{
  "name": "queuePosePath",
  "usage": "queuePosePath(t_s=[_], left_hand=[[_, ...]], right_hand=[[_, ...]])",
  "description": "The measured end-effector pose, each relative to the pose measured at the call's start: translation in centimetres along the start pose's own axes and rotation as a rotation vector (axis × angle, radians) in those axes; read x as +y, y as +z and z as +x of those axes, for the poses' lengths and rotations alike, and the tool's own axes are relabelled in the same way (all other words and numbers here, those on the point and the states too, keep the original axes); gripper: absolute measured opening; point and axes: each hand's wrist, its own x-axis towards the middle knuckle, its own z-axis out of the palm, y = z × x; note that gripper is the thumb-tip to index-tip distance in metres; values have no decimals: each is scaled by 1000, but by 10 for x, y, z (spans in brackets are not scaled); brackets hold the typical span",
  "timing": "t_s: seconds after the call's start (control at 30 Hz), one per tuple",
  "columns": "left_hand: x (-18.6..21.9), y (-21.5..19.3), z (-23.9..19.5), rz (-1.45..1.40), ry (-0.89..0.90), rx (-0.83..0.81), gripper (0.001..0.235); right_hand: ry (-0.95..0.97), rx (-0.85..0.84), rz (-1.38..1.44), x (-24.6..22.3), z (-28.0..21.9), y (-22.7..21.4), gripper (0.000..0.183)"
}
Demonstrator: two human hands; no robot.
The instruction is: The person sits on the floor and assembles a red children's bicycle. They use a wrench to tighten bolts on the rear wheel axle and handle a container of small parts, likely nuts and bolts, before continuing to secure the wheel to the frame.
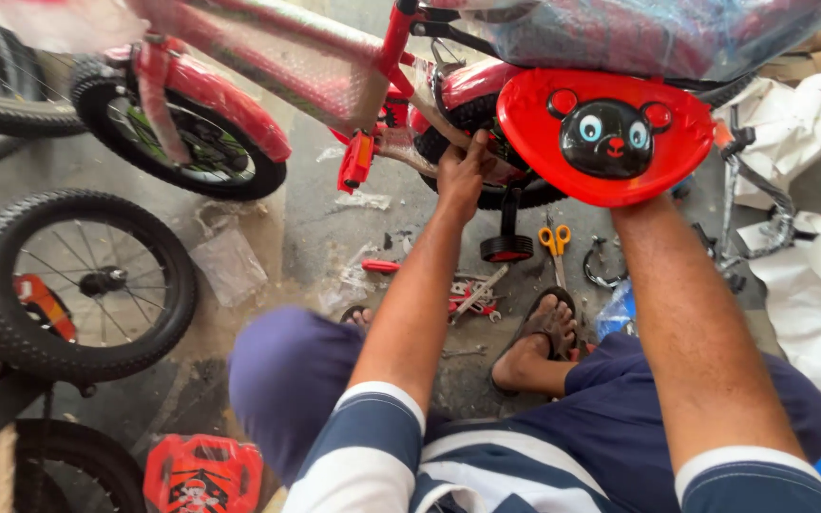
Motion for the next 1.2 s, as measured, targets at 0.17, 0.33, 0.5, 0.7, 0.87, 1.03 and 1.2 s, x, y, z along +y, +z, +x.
queuePosePath(t_s=[0.17, 0.33, 0.5, 0.7, 0.87, 1.03, 1.2], left_hand=[[-2, 6, -6, 170, 83, 84, 47], [13, -22, -8, -8, 54, -271, 42], [13, -54, 5, -527, -261, -482, 48], [12, -37, 30, -463, -272, -594, 49], [4, -47, 30, -626, -296, -770, 51], [3, -45, 36, -682, -261, -797, 52], [-14, -49, 43, -665, -225, -780, 52]], right_hand=[[10, 40, -4, -4, -2, 8, 51], [26, 56, -37, -9, 4, 18, 54], [37, -2, -13, 1, -2, 37, 57], [15, -66, 3, 0, 3, 41, 60], [13, -99, -7, -7, -8, 42, 63], [40, -32, -143, -55, -14, 30, 66], [233, -18, -106, -120, -29, 47, 35]])
